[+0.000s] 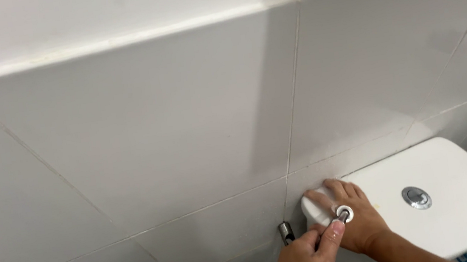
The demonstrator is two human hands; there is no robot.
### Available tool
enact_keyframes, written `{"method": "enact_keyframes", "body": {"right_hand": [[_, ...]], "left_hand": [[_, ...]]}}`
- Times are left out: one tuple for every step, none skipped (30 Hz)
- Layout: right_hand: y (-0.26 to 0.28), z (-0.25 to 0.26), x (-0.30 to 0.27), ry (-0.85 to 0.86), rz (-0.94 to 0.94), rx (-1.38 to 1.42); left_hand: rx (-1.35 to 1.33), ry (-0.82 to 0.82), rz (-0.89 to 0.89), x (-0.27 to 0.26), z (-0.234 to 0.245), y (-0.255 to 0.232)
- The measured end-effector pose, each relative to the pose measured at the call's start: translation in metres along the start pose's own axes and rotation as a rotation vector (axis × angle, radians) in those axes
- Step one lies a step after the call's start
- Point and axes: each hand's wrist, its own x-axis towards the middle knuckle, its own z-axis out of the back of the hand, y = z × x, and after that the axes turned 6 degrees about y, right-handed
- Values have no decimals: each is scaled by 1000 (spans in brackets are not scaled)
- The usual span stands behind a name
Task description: Scrubbing the inside of a toilet bowl with a brush and rinsing the tank area with a spray nozzle.
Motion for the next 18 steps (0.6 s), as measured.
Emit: {"method": "enact_keyframes", "body": {"right_hand": [[6,12,-5,-6,1,-2],[12,23,-10,84,-82,97],[18,35,-16,172,-166,196],[9,25,-10,170,-163,196],[-1,15,-5,99,-138,273],[-11,6,2,23,-116,348],[-19,-8,7,17,-115,348],[-30,-22,11,-113,-85,472],[-41,-37,15,-245,-55,595],[-44,-40,17,-247,-51,595],[-46,-44,18,-309,-145,506],[-48,-49,18,-368,-239,418],[-47,-45,17,-369,-239,420],[-46,-42,15,-365,-227,436],[-45,-38,13,-361,-215,453],[-47,-40,15,-365,-212,456],[-49,-43,17,-403,-185,442],[-52,-47,16,-435,-160,426]], "left_hand": [[0,-4,-5,1,0,-2],[10,1,15,3,0,-4],[20,6,35,4,0,-6],[20,3,35,3,0,-8],[38,27,73,2,0,-10],[56,51,107,3,0,-12],[58,48,103,7,-3,-7],[35,42,85,13,-8,-4],[13,36,67,18,-13,0],[13,32,66,18,-14,-1],[-2,41,62,19,-14,-2],[-15,53,60,19,-15,-2],[-13,52,61,22,-18,3],[-29,77,61,25,-23,7],[-45,102,60,27,-27,12],[-42,98,59,29,-27,12],[-44,105,42,31,-28,11],[-51,116,27,30,-31,11]]}}
